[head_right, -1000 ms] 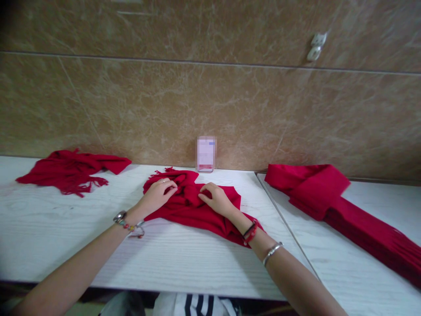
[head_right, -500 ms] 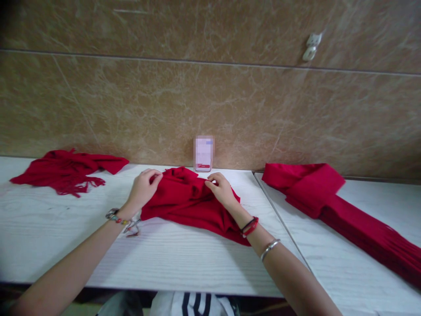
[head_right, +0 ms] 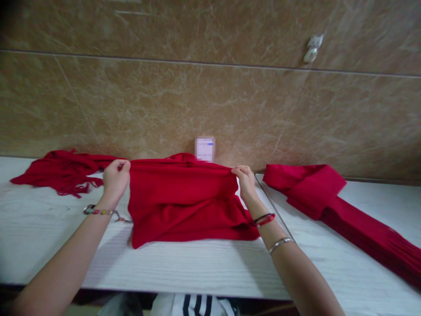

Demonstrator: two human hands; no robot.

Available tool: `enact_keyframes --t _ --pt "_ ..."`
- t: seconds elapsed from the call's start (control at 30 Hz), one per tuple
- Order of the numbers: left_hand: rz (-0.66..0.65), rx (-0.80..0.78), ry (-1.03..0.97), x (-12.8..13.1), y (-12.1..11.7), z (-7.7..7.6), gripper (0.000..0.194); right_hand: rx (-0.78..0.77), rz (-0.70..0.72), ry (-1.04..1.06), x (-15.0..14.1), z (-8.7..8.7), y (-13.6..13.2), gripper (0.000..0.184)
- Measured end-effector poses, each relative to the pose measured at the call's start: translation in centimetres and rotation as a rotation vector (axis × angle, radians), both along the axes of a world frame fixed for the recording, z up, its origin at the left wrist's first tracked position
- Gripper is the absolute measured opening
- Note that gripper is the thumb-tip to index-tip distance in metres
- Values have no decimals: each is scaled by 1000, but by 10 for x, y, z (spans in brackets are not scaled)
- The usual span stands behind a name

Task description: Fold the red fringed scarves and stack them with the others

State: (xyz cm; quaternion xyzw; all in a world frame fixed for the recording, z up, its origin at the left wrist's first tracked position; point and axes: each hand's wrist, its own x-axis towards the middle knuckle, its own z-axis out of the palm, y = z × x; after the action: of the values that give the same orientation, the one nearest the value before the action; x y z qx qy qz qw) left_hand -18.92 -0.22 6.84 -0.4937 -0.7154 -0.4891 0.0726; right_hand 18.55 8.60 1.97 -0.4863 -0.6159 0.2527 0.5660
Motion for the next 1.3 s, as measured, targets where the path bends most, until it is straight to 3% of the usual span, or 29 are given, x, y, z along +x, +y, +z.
enact_keyframes --t 0.13,0.2,0.33,0.4,0.47,0.63,0.73,0.83,1.0,1.2,1.3 --pt "-341 -647 152 0 0 -13 15 -223 309 -489 0 -5 -11 14" --pt "-345 -755 208 2 -1 -17 13 -207 375 -639 -4 -6 -16 11" --pt "-262 -517 305 13 2 -18 26 3 203 -595 -15 -1 -18 23" --pt "-289 -382 317 23 5 -20 35 91 140 -588 -25 4 -16 27" --pt "-367 -345 288 33 9 -28 39 135 144 -637 -38 10 -13 26" --pt "-547 -462 228 37 19 -50 36 43 248 -804 -78 37 0 27" --pt "-598 -414 213 31 19 -51 32 -27 224 -850 -97 49 8 29" --pt "-644 -344 141 28 16 -47 35 -49 174 -933 -105 51 12 27" --pt "-676 -374 -65 32 20 -34 49 -40 146 -984 -104 52 10 17" --pt "-745 -650 -153 46 44 8 44 -5 176 -964 -97 70 3 17" --pt "-724 -645 -72 59 55 24 37 19 180 -944 -97 74 -1 16"
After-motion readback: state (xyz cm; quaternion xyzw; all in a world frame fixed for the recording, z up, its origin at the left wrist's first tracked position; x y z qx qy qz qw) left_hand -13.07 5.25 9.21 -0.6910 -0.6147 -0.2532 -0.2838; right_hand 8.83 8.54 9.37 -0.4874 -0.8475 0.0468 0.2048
